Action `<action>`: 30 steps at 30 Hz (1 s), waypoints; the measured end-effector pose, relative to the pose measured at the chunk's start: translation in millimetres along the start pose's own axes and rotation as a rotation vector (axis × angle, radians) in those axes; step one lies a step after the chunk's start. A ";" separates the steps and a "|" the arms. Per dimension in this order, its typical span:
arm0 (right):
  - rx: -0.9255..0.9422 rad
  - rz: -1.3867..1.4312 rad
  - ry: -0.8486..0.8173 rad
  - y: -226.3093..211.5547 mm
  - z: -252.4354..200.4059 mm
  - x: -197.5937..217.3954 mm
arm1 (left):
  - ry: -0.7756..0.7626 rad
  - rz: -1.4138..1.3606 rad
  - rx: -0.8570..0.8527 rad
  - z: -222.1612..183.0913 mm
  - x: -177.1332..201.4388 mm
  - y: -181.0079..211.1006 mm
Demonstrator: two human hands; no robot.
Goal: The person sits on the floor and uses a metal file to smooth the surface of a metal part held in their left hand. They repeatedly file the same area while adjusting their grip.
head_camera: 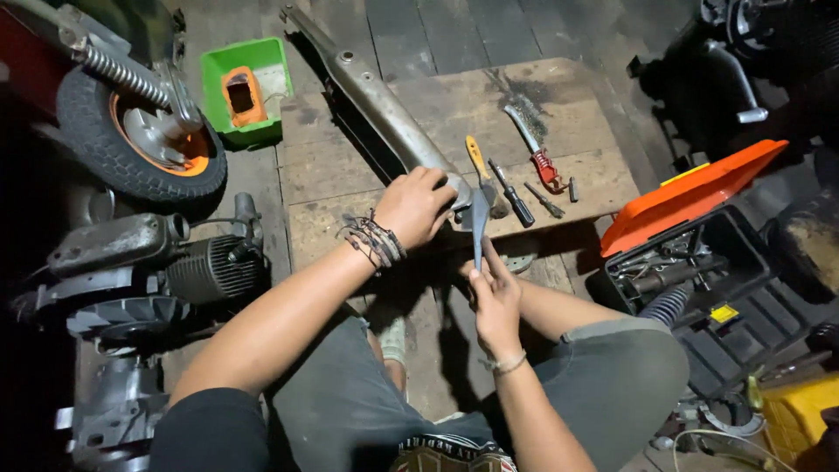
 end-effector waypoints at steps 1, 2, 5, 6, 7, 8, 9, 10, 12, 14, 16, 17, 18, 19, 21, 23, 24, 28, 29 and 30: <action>0.007 0.003 0.003 7.7 4.7 -1.6 | 0.005 0.004 -0.006 0.6 1.4 -0.1; 0.003 0.047 0.020 15.4 9.3 -2.4 | -0.001 0.004 -0.017 1.3 2.8 0.6; -0.010 0.165 0.033 33.6 29.9 -4.8 | 0.010 0.017 -0.046 1.6 -3.6 3.3; -0.022 0.240 0.025 39.9 38.1 -6.8 | 0.023 0.031 -0.060 0.6 -7.7 3.4; -0.032 0.243 0.027 40.1 35.9 -2.3 | 0.014 0.030 -0.058 -1.2 -7.8 5.5; -0.026 0.229 0.020 39.5 34.1 1.9 | 0.029 0.024 -0.057 -2.8 -6.8 7.5; -0.006 0.218 0.013 36.3 39.9 3.8 | 0.055 0.027 -0.062 2.4 -3.0 5.6; -0.002 0.224 0.014 25.9 26.8 -0.6 | 0.056 0.033 -0.065 -0.2 0.4 6.4; 0.003 0.020 0.022 2.4 6.1 -4.4 | 0.024 0.007 -0.049 0.8 7.0 8.4; 0.024 0.057 0.038 11.7 11.9 -5.5 | 0.033 0.012 -0.042 4.0 2.2 9.8; 0.040 0.094 0.052 20.5 22.0 -5.0 | 0.037 0.016 -0.032 7.2 -2.5 11.8; 0.053 0.118 0.049 24.6 28.2 -5.9 | 0.040 0.031 -0.029 7.8 -4.4 12.3; 0.066 0.141 0.046 28.9 34.8 -6.9 | 0.043 0.046 -0.027 8.5 -6.6 12.3; 0.065 0.142 0.044 19.1 29.3 -6.8 | 0.043 0.047 -0.026 8.4 -3.2 13.7; 0.007 0.125 0.046 2.1 19.8 -8.4 | -0.010 0.037 0.005 8.6 1.8 12.8; 0.018 0.069 0.031 0.8 14.0 -1.1 | -0.035 0.026 0.024 8.1 0.9 8.9; 0.030 0.010 0.020 0.8 10.4 3.2 | -0.060 0.012 0.040 6.9 -1.2 7.4; 0.038 0.026 0.029 -14.8 29.6 -7.3 | -0.070 0.023 0.034 4.7 3.0 12.8; 0.074 0.045 0.015 9.7 39.4 -4.9 | -0.048 0.029 0.026 5.8 6.0 13.4; 0.109 0.064 0.000 33.7 48.7 -2.5 | -0.026 0.035 0.018 7.4 9.5 14.0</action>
Point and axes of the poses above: each hand's wrist, its own z-axis towards the middle knuckle, its own x-axis out of the back of the hand, y = z × x, the point moved 4 cm from there along z, towards the middle knuckle, and after that the axes turned 6 degrees about x, right-handed, at the moved point
